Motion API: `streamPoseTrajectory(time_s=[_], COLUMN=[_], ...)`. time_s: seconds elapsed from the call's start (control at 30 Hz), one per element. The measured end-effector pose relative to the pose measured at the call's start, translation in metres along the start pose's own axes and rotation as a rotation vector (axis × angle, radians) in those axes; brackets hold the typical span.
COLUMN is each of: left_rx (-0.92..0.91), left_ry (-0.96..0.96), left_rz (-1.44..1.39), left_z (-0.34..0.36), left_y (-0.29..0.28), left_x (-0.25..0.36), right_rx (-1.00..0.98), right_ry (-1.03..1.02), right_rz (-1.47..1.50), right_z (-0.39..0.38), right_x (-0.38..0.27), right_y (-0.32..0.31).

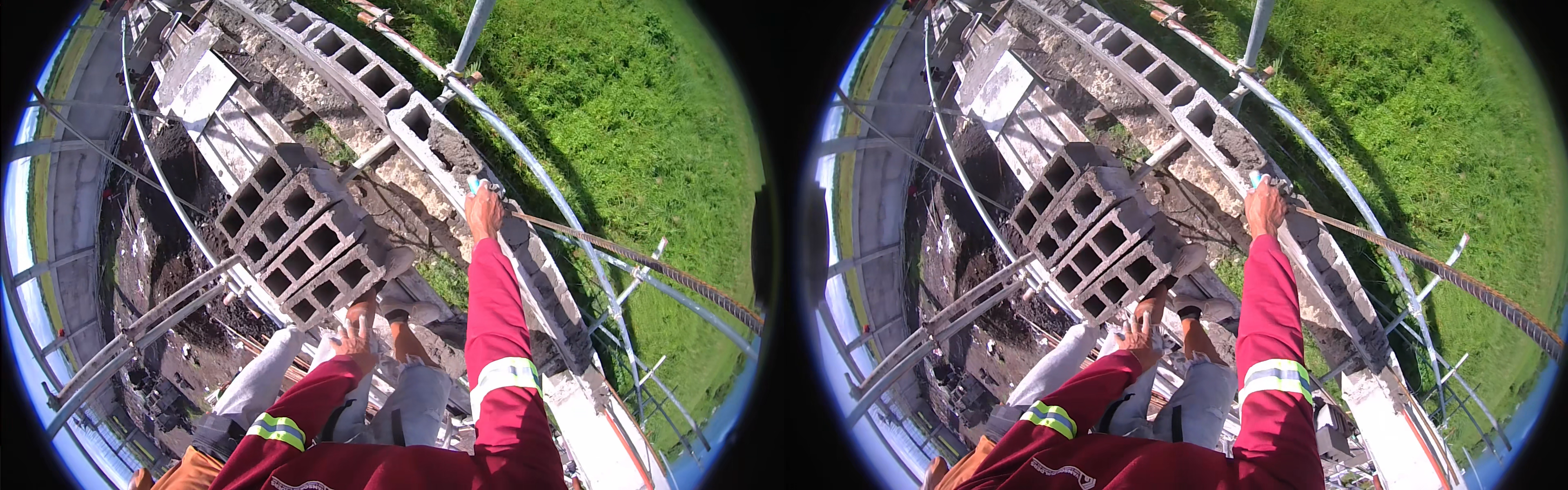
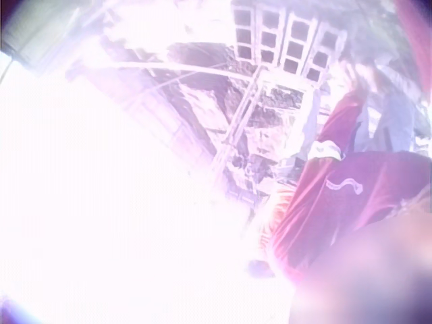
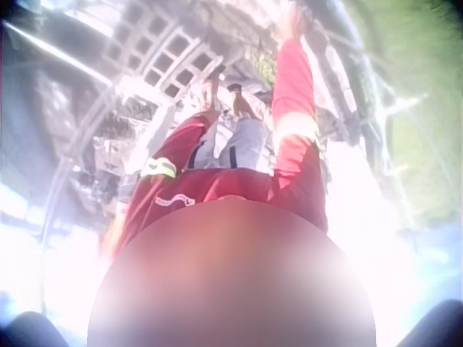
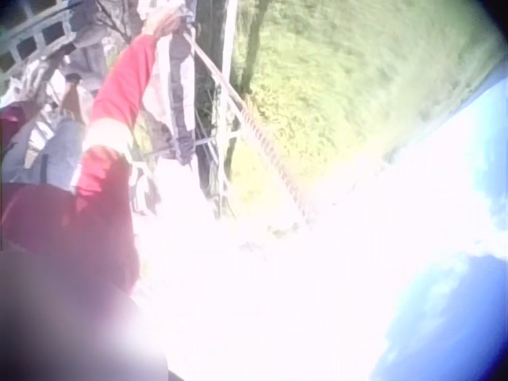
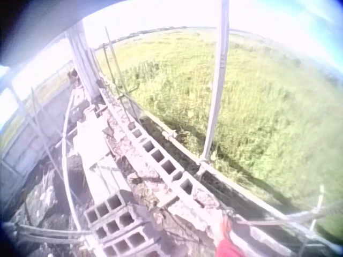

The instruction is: The person scoops mortar from a bucket with a trowel and spreads it along a row of concrete blocks on scaffolding. They repeatedly apply mortar to the joints and top surfaces of the blocks, smoothing and leveling the material as they work along the wall.

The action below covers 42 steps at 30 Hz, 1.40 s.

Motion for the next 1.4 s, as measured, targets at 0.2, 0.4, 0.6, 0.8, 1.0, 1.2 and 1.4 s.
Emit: streamPoseTrajectory(time_s=[0.2,0.4,0.6,0.8,1.0,1.2,1.4], left_rx=[-0.051,-0.051,-0.101,-0.126,-0.059,-0.017,0.182], left_ry=[-0.042,-0.064,-0.070,-0.069,-0.034,0.032,0.190], left_rz=[0.066,0.155,0.131,0.134,0.188,0.223,0.343], left_z=[0.009,0.019,0.021,0.015,0.012,0.012,0.028], left_y=[0.025,0.039,0.042,0.032,0.019,0.008,-0.033], left_x=[-0.016,-0.024,-0.025,-0.019,-0.007,0.015,0.093], right_rx=[0.156,0.113,0.057,0.157,0.148,0.105,0.130], right_ry=[0.402,0.664,0.497,0.604,0.679,0.497,0.364], right_rz=[0.199,0.275,0.358,0.468,0.697,0.669,0.469], right_z=[-0.070,-0.079,-0.032,-0.055,-0.027,0.007,-0.136], right_x=[0.024,0.001,-0.073,-0.040,-0.104,-0.108,0.013], right_y=[0.008,0.055,0.088,0.075,0.113,0.088,0.037])
Point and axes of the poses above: each hand's wrist, its own z-axis towards the middle knuckle, its own y-axis out of the palm, x = y × z, the point moved 10 cm from there along z, towards the middle knuckle, and after that the axes turned 2 degrees about x, right-handed, at the moved point
